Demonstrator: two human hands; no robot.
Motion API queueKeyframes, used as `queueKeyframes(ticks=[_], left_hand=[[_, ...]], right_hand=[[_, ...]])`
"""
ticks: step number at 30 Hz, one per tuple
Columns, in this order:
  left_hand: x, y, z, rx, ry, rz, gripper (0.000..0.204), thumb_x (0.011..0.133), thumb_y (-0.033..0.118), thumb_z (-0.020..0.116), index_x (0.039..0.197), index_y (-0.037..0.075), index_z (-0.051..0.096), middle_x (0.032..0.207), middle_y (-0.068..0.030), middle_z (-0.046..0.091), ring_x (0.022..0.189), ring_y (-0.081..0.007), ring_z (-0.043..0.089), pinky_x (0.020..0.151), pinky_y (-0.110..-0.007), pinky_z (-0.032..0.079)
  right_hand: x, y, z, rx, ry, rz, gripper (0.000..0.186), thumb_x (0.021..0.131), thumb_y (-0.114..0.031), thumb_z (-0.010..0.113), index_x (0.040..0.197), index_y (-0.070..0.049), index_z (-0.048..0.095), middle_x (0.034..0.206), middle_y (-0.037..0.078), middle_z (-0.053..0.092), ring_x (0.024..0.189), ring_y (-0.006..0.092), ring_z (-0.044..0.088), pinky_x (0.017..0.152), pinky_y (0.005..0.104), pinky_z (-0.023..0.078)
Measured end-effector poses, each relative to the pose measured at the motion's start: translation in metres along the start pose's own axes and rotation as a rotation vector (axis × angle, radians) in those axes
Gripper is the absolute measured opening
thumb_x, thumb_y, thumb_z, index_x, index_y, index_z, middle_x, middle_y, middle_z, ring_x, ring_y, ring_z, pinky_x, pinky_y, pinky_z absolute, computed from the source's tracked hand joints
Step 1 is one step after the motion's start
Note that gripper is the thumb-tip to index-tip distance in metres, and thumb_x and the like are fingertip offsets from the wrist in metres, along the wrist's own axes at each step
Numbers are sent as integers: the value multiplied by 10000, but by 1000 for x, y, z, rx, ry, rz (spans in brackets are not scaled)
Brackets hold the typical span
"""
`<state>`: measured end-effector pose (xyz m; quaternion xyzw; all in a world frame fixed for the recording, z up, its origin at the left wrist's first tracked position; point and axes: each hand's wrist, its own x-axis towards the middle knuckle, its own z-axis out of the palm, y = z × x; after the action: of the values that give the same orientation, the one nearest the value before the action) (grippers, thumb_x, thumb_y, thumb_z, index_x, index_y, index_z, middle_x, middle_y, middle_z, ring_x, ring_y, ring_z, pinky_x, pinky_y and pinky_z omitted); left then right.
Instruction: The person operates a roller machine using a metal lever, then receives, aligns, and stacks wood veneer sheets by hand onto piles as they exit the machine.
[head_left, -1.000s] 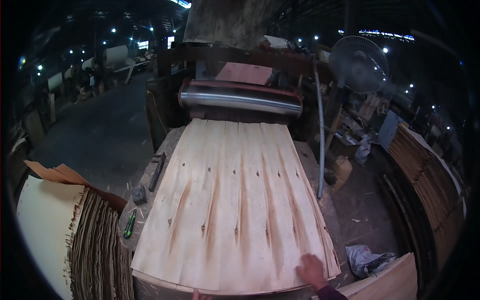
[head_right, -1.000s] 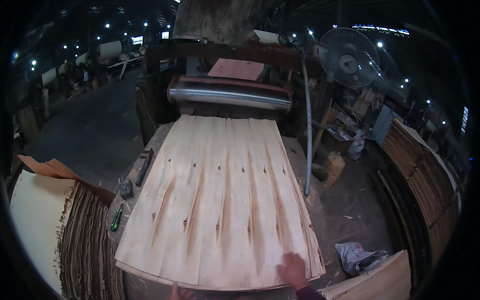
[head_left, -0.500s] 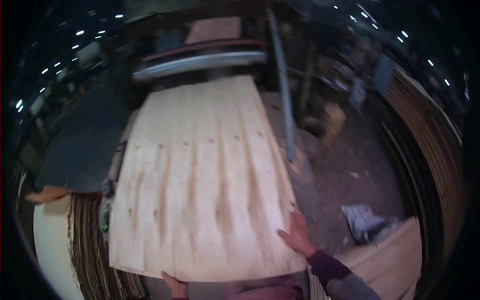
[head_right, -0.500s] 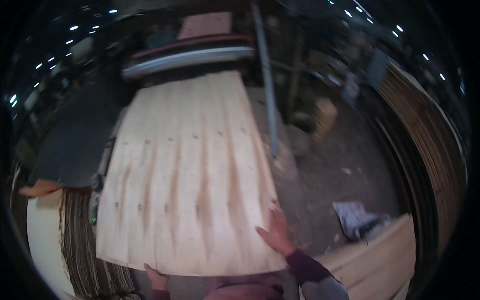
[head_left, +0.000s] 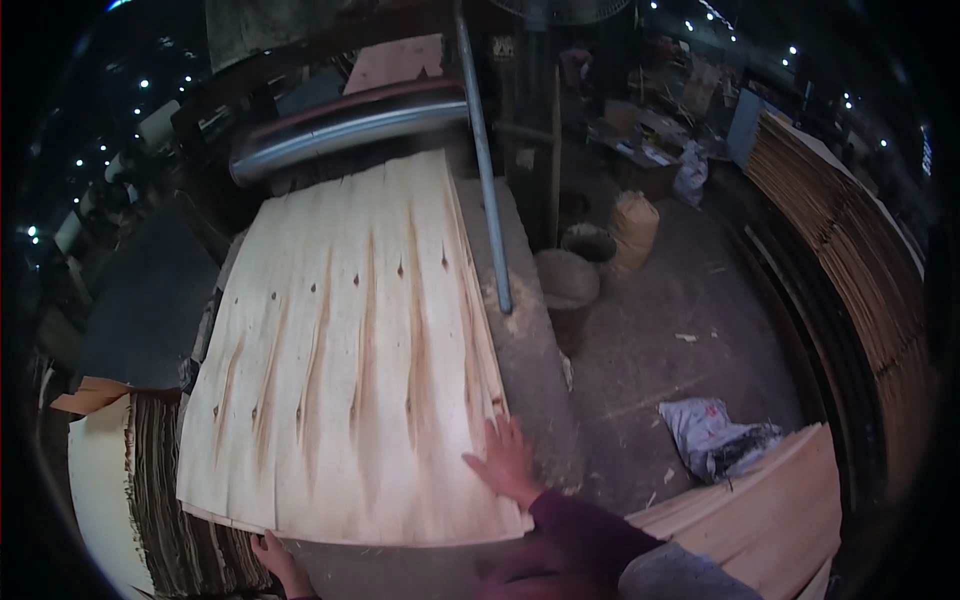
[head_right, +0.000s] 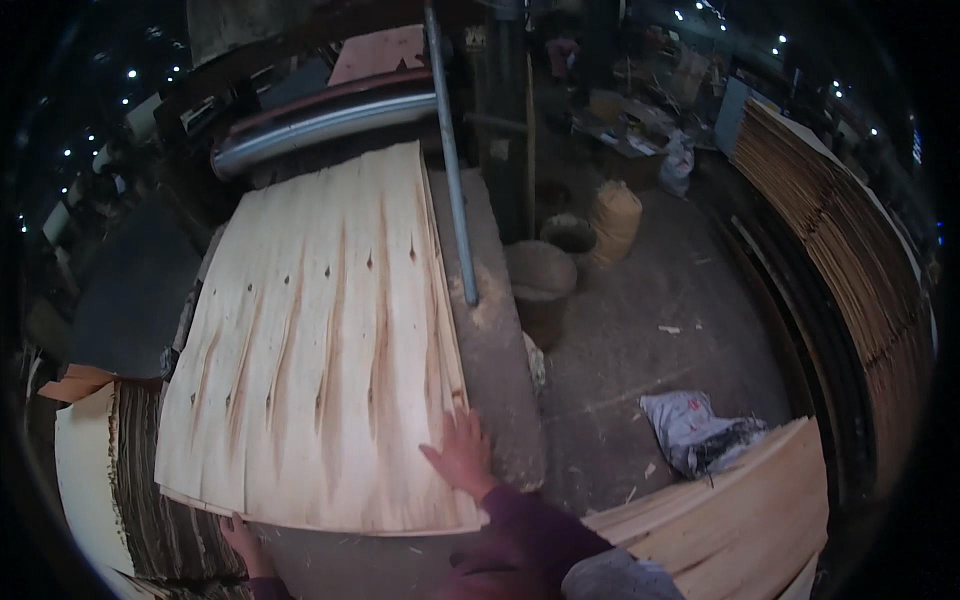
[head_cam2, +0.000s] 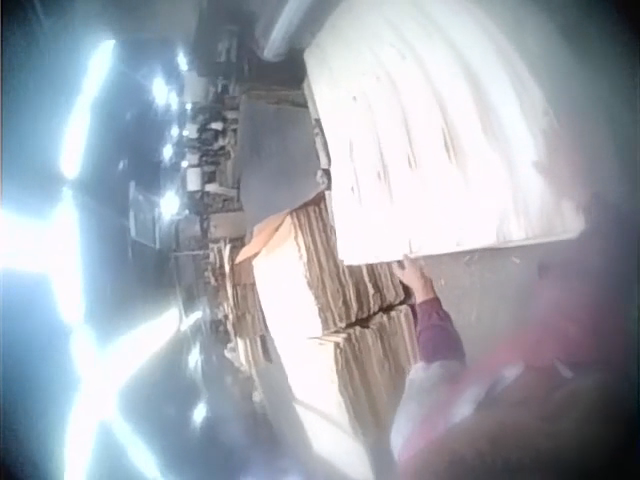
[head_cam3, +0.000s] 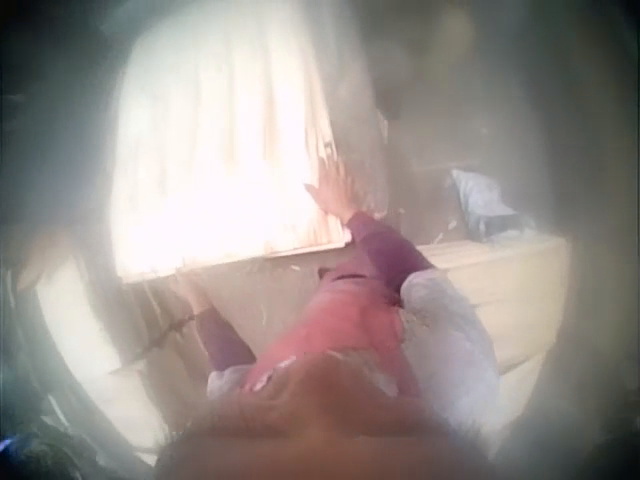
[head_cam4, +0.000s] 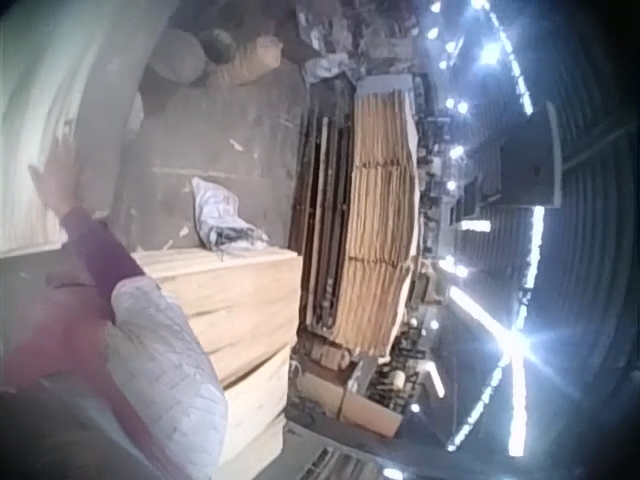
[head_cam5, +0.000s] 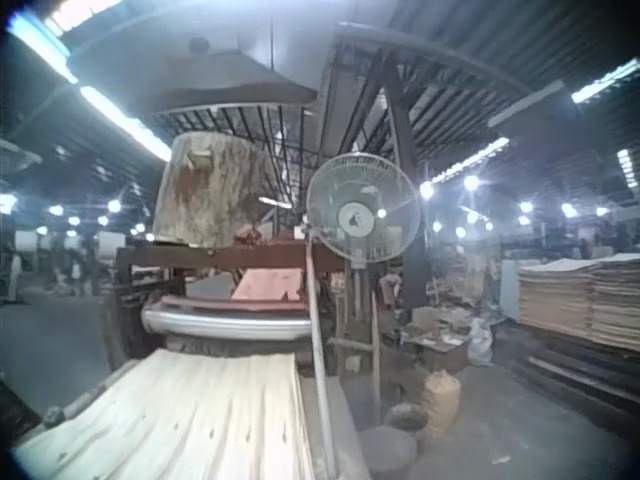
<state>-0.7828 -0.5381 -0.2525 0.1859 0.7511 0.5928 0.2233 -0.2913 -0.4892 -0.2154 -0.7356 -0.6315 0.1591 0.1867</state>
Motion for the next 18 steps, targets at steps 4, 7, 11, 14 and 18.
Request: queueKeyframes(ticks=[4, 7, 11, 14, 18], left_hand=[[-100, 56, 87, -48, -284, 18, 407, 925, 151, 583, 1310, 50, 499, 1196, -46, 551, 950, -137, 542, 716, -272, 445], [-197, 102, 188, -46, -577, 203, 342, 880, 117, 646, 1205, 28, 587, 980, -36, 613, 786, -97, 524, 658, -234, 437], [-287, 131, 361, -1, -682, 265, 379, 887, 110, 658, 1232, -4, 550, 1001, -97, 660, 830, -127, 605, 702, -265, 500], [-311, 135, 502, 76, -704, 295, 591, 873, 187, 699, 1354, -42, 444, 1236, -168, 580, 1079, -254, 629, 876, -339, 517], [-304, 160, 655, 69, -711, 442, 588, 818, 291, 757, 1249, -52, 550, 1060, -154, 646, 883, -211, 645, 756, -341, 527]], right_hand=[[-2, 20, -2, 44, 24, -156, 665, 891, -483, 606, 1338, -4, 490, 1402, 222, 454, 1344, 439, 352, 1022, 550, 395], [6, 69, -22, 326, -152, -527, 468, 941, -342, 572, 1266, -6, 557, 1243, 196, 566, 1255, 404, 459, 967, 470, 448], [30, 206, -80, 756, -422, -263, 315, 874, -97, 613, 1182, -52, 659, 1109, 170, 678, 1033, 309, 649, 891, 406, 514], [68, 331, -133, 850, -518, 105, 199, 936, -193, 625, 801, -48, 639, 652, 41, 545, 646, 121, 507, 632, 297, 478], [101, 407, -203, 441, -181, -63, 218, 911, -242, 661, 986, -39, 682, 809, 145, 683, 783, 289, 664, 695, 431, 496]])
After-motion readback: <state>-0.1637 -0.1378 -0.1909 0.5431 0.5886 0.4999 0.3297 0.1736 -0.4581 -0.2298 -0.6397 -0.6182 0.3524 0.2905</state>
